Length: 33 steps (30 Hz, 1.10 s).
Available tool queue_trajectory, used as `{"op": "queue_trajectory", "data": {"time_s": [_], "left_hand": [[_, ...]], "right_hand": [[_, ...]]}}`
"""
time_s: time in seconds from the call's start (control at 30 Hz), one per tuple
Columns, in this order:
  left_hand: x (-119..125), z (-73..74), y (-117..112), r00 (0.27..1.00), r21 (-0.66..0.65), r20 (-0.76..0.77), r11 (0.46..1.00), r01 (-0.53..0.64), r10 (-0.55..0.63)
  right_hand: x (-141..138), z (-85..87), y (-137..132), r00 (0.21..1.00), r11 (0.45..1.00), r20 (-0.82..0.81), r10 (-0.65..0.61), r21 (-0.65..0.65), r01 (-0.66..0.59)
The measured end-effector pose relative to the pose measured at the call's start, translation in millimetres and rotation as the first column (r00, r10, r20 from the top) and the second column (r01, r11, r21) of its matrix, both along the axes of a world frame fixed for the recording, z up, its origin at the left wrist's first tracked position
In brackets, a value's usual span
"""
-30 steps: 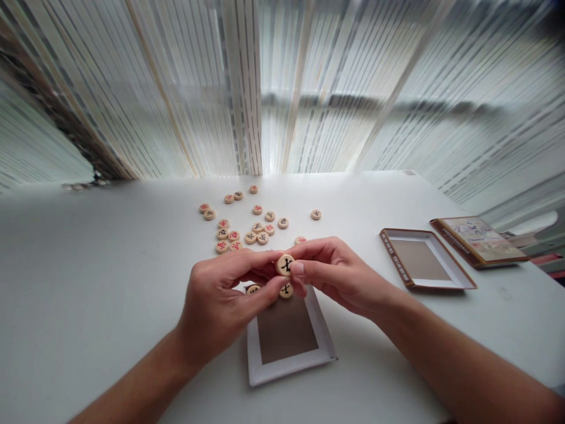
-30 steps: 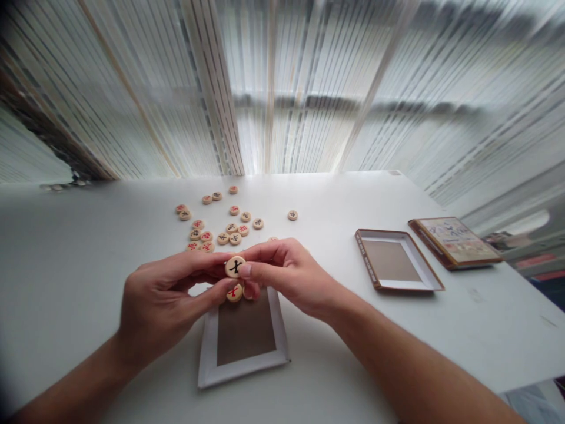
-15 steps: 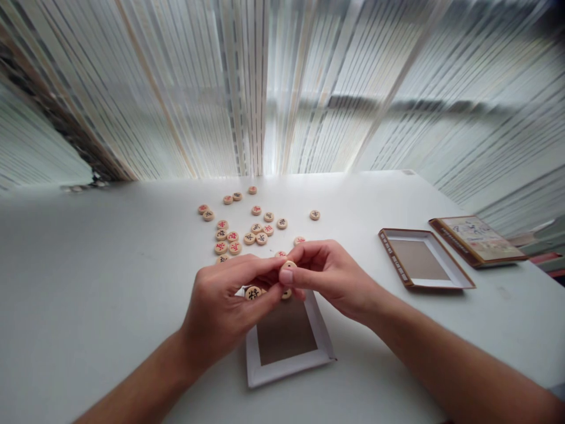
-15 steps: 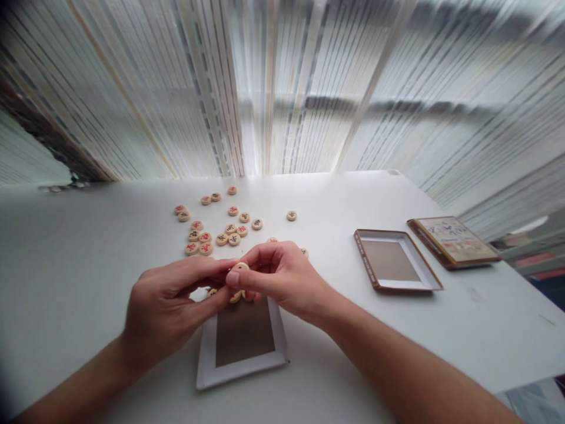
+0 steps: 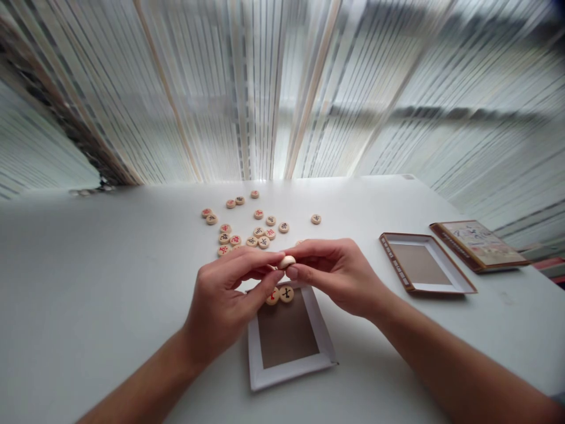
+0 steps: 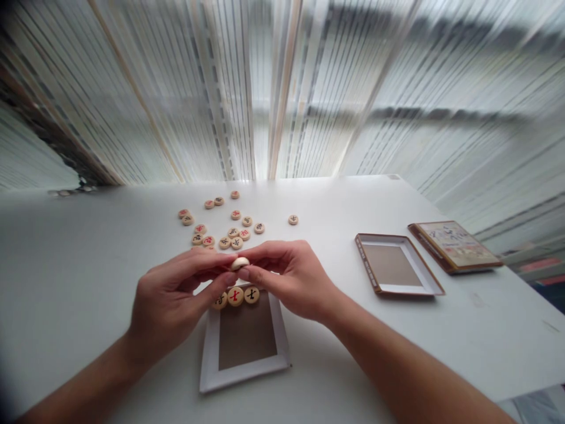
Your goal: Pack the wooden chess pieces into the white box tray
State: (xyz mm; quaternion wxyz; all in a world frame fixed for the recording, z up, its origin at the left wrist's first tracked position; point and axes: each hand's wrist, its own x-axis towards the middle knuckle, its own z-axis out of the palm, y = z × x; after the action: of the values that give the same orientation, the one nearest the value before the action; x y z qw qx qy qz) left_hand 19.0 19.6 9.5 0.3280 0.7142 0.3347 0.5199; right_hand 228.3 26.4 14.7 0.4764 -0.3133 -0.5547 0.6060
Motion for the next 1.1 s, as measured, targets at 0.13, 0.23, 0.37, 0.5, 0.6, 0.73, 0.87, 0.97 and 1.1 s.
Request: {"op": "queue_trajectory", "data": {"time_s": [0.13,0.23,0.37,0.5,0.6,0.73,0.87,0.97,1.1], "left_hand": [[0.8,0.5,0.0,0.999,-0.026,0.018,0.998,-0.051,0.052],[2.0,1.7,-1.3,0.995,-0.117,0.086,0.993,-0.036,0.047],[4.2,3.0,-2.2,0.984,-0.226,0.173,0.974,0.006,0.034],[6.4,4.5,-2.0,0.974,-0.305,0.224,0.951,0.042,0.029],[7.1,5.1,-1.4,0.967,-0.364,0.255,0.923,0.12,-0.025],[6.4,4.2,1.0,0.964,-0.377,0.261,0.914,0.15,-0.051],[5.9,3.9,3.5,0.975,-0.346,0.223,0.935,0.075,0.005],[6.3,5.2,3.2,0.976,-0.351,0.219,0.934,0.066,0.013],[7.2,6.7,1.2,0.973,-0.353,0.229,0.932,0.086,-0.003]], "right_hand": [[1.2,-0.8,0.4,0.997,0.994,0.062,-0.051,0.104,0.044],[0.8,-1.5,0.8,0.999,0.999,0.015,-0.036,0.01,0.036],[-1.9,-1.8,0.9,0.995,0.984,-0.102,0.012,-0.177,-0.03],[-4.5,-0.3,0.6,0.98,0.934,-0.195,0.025,-0.344,-0.093],[-5.1,0.8,0.7,0.977,0.918,-0.211,0.019,-0.384,-0.101],[-5.8,1.8,0.7,0.984,0.923,-0.173,0.033,-0.373,-0.096],[-7.0,1.0,-0.9,0.992,0.952,-0.122,0.029,-0.299,-0.065],[-7.1,-1.0,-2.0,0.997,0.97,-0.076,0.025,-0.239,-0.043],[-6.0,-3.6,-2.3,1.0,0.984,-0.023,0.006,-0.178,-0.01]]}}
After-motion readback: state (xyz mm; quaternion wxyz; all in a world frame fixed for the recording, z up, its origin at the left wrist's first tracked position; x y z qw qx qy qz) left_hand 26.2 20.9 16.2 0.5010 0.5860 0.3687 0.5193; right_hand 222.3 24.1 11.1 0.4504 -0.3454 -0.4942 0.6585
